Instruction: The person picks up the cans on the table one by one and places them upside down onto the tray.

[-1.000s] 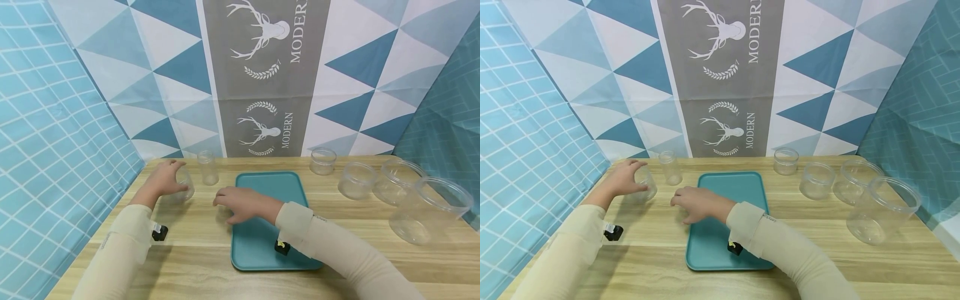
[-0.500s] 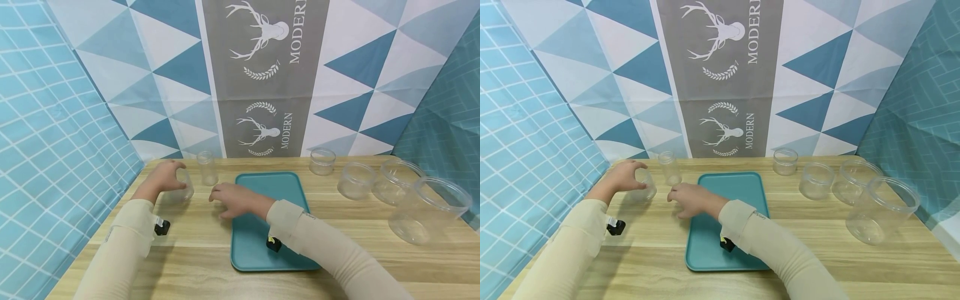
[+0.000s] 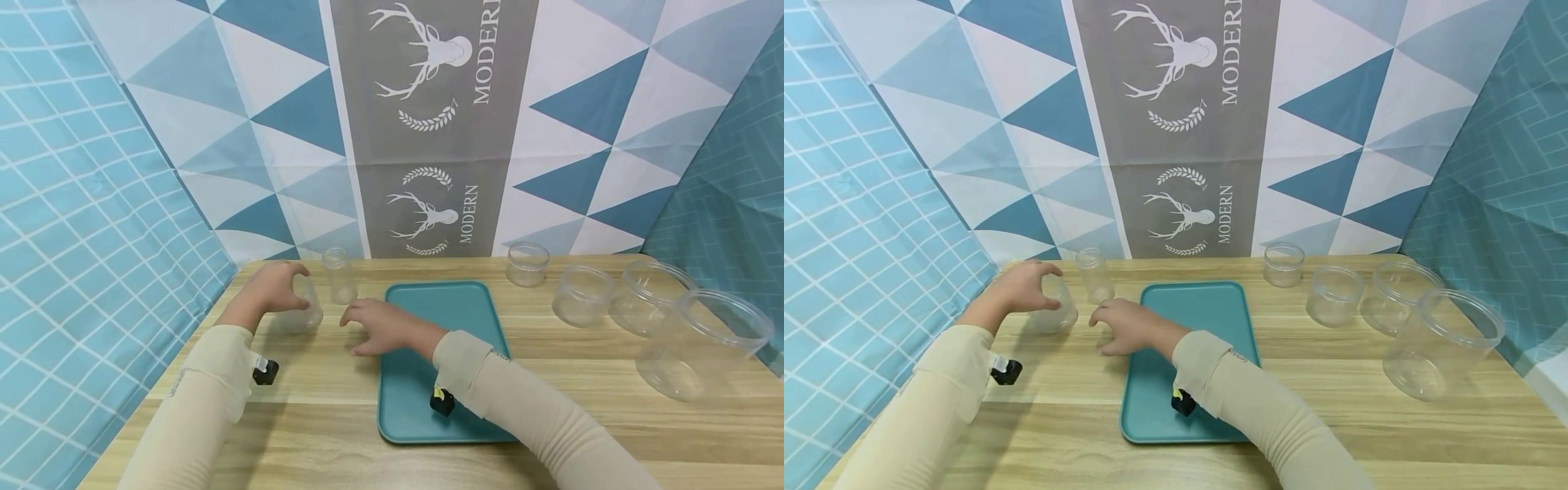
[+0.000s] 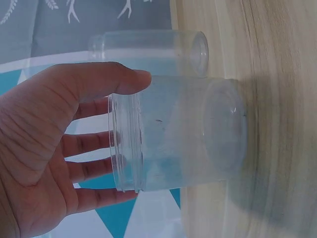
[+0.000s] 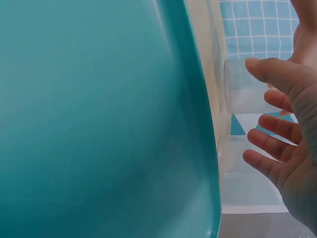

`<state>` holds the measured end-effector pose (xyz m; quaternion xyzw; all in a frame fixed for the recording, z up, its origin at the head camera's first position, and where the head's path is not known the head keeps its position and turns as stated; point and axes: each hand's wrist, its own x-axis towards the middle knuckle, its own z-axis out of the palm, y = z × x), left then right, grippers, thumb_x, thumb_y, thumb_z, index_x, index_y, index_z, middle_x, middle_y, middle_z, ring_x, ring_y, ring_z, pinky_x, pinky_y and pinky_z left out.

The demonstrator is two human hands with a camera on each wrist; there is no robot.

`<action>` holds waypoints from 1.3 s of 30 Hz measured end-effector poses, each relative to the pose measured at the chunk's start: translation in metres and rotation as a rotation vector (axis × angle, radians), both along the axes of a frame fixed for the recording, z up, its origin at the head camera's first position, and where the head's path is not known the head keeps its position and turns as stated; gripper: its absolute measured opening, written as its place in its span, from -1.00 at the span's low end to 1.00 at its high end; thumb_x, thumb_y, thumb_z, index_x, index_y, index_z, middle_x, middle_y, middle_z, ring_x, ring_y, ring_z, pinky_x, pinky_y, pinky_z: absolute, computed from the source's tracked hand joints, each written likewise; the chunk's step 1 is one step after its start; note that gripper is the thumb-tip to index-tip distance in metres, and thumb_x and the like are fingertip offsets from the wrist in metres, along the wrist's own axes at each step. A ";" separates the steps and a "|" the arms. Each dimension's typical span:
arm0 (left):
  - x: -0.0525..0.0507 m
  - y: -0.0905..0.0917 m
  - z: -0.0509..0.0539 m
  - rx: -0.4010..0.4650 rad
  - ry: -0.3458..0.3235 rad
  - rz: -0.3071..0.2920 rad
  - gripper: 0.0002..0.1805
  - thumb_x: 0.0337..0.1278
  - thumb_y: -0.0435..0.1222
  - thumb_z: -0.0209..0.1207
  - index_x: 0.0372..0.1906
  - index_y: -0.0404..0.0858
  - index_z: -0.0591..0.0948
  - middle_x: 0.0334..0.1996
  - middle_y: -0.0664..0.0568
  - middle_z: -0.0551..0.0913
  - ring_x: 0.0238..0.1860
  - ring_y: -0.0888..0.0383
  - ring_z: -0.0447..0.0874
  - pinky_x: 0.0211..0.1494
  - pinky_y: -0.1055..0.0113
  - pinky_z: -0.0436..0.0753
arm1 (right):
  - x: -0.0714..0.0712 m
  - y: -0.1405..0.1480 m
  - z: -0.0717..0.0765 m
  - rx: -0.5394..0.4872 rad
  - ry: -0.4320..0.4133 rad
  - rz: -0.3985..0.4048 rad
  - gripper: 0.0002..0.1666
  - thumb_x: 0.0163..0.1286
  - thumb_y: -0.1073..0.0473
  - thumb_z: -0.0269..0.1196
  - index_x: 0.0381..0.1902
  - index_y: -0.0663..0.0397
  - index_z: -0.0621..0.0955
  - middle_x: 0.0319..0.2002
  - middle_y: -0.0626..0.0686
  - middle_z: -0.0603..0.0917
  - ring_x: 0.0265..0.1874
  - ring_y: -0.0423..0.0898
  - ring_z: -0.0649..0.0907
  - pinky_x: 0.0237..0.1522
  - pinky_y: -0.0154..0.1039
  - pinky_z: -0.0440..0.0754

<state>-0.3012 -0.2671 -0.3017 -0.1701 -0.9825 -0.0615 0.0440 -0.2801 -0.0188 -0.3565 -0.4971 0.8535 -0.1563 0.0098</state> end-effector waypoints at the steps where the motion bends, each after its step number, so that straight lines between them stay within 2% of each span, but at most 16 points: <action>1: 0.001 0.002 0.001 0.000 -0.002 -0.001 -0.34 -0.19 -0.15 0.44 0.11 -0.37 0.58 0.07 -0.34 0.57 0.09 -0.30 0.52 0.13 -0.18 0.50 | 0.000 0.000 -0.001 -0.020 -0.023 -0.008 -0.42 0.23 0.03 0.40 0.16 0.11 0.57 0.12 0.01 0.55 0.14 -0.08 0.51 0.14 -0.25 0.49; 8: 0.006 0.008 0.007 -0.014 -0.010 -0.003 -0.32 -0.19 -0.14 0.43 0.14 -0.32 0.57 0.06 -0.33 0.54 0.03 -0.28 0.54 0.07 -0.18 0.53 | 0.000 -0.003 -0.007 -0.196 -0.260 -0.102 -0.41 0.25 0.08 0.38 0.19 0.17 0.53 0.14 0.08 0.53 0.12 0.09 0.56 0.08 -0.19 0.54; 12: 0.008 0.011 0.010 -0.018 -0.011 -0.005 -0.32 -0.19 -0.14 0.43 0.14 -0.32 0.58 0.05 -0.32 0.55 0.01 -0.26 0.55 0.06 -0.17 0.53 | 0.003 -0.005 -0.007 -0.259 -0.394 -0.179 -0.42 0.27 0.08 0.37 0.21 0.14 0.52 0.17 0.04 0.52 0.12 0.05 0.58 0.06 -0.20 0.57; 17: 0.011 0.012 0.013 -0.025 -0.007 -0.013 -0.32 -0.19 -0.13 0.44 0.14 -0.31 0.58 0.03 -0.32 0.55 -0.02 -0.24 0.57 0.04 -0.15 0.54 | 0.006 -0.007 -0.006 -0.321 -0.524 -0.236 -0.43 0.28 0.05 0.37 0.20 0.12 0.54 0.17 -0.01 0.53 0.12 -0.02 0.58 0.04 -0.22 0.58; 22: 0.013 0.014 0.014 -0.028 -0.003 -0.030 -0.32 -0.18 -0.12 0.44 0.14 -0.29 0.58 0.01 -0.30 0.55 -0.03 -0.24 0.57 0.01 -0.15 0.55 | 0.007 -0.008 -0.007 -0.442 -0.668 -0.294 -0.50 0.28 0.10 0.36 0.14 0.16 0.56 0.14 0.10 0.55 0.06 0.02 0.60 -0.08 -0.23 0.62; 27: 0.017 0.017 0.017 -0.032 0.013 -0.054 -0.33 -0.19 -0.13 0.44 0.13 -0.29 0.59 -0.01 -0.28 0.56 -0.04 -0.22 0.57 0.00 -0.14 0.56 | 0.008 -0.008 -0.011 -0.545 -0.792 -0.352 -0.51 0.29 0.15 0.35 0.09 0.32 0.55 0.01 0.16 0.59 -0.14 -0.03 0.63 -0.13 -0.13 0.66; 32: 0.023 0.020 0.021 -0.037 0.040 -0.092 -0.36 -0.22 -0.14 0.43 0.10 -0.30 0.61 -0.05 -0.26 0.58 -0.06 -0.21 0.58 -0.01 -0.11 0.56 | 0.012 -0.010 -0.009 -0.629 -0.954 -0.398 -0.48 0.33 0.22 0.29 0.16 0.41 0.46 -0.12 0.12 0.62 -0.11 0.18 0.66 -0.10 0.00 0.68; 34: 0.024 0.022 0.023 -0.039 0.051 -0.106 -0.36 -0.23 -0.15 0.43 0.09 -0.30 0.61 -0.06 -0.26 0.58 -0.06 -0.21 0.57 0.00 -0.10 0.56 | 0.013 -0.012 -0.008 -0.662 -1.015 -0.424 -0.47 0.37 0.24 0.24 0.20 0.41 0.42 -0.08 0.21 0.63 -0.07 0.25 0.65 -0.09 0.00 0.68; 39: 0.029 0.026 0.028 -0.045 0.053 -0.120 -0.37 -0.22 -0.15 0.44 0.08 -0.28 0.61 -0.04 -0.24 0.59 -0.02 -0.21 0.57 0.04 -0.10 0.55 | 0.013 -0.012 -0.008 -0.749 -1.131 -0.481 -0.48 0.41 0.25 0.17 0.24 0.40 0.38 0.12 0.35 0.54 -0.02 0.27 0.62 -0.10 -0.06 0.69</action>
